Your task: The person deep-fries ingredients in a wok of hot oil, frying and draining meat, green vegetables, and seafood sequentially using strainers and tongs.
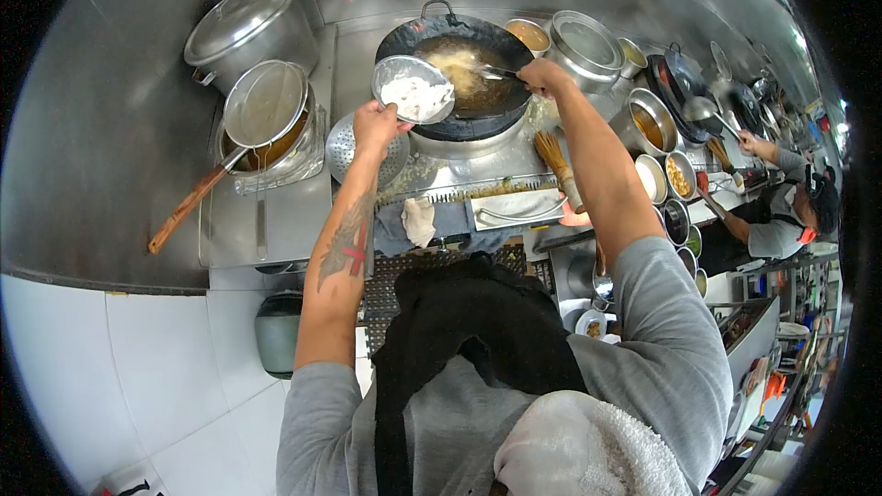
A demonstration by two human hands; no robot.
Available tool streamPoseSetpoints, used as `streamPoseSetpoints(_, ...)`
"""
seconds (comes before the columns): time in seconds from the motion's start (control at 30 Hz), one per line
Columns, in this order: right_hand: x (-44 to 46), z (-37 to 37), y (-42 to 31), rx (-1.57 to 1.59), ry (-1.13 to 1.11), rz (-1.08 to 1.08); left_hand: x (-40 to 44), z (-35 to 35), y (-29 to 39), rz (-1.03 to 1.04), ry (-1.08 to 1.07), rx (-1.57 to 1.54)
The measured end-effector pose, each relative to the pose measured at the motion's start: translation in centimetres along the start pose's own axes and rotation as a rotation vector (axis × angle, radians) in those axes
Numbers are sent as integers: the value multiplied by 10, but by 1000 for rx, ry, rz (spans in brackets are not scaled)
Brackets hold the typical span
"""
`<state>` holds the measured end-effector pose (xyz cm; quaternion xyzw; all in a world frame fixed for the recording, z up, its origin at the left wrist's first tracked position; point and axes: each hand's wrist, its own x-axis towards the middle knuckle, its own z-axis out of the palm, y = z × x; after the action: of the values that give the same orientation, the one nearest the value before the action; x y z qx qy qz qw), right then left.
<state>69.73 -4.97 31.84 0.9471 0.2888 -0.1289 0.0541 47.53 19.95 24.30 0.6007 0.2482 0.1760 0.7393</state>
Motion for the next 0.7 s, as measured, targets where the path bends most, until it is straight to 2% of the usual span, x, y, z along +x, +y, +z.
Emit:
streamPoseSetpoints(0.07, 1, 7, -4, 250, -92, 161, -3, 3, 3, 4, -1, -11)
streamPoseSetpoints(0.13, 5, 14, 0, 362, -133, 97, -9, 4, 4, 2, 0, -15)
streamPoseSetpoints(0.2, 17, 26, 6, 11, 116, -14, -11, 4, 6, 11, -1, -19)
streamPoseSetpoints(0.23, -4, 0, -10, -35, -133, 26, -11, 4, 5, 10, -7, -14)
streamPoseSetpoints(0.27, -14, -8, -13, -32, -131, 31, -10, 3, 4, 10, -2, -28)
streamPoseSetpoints(0.33, -24, -16, -15, 247, 35, 137, -10, 5, 6, 18, 6, -46)
streamPoseSetpoints(0.37, -28, -17, -16, 249, 39, 135, -12, 5, 8, 11, 14, -21)
streamPoseSetpoints(0.43, -37, -18, -16, 219, 302, 127, -9, 5, 9, 13, 21, 7)
streamPoseSetpoints(0.47, -50, -20, -17, 220, 305, 125, -4, 2, 3, 38, 4, 53)
streamPoseSetpoints(0.53, -91, -30, -27, 260, 462, -213, -3, -3, 1, 61, -9, 107)
streamPoseSetpoints(0.57, -105, -35, -30, 270, 465, -213, -5, -5, 5, 106, -54, 141)
streamPoseSetpoints(0.63, -122, -40, -32, 35, 410, -270, -3, -3, 13, 152, -108, 190)
streamPoseSetpoints(0.7, -102, -27, -23, 72, 369, -277, 1, 4, 21, 212, -235, 213)
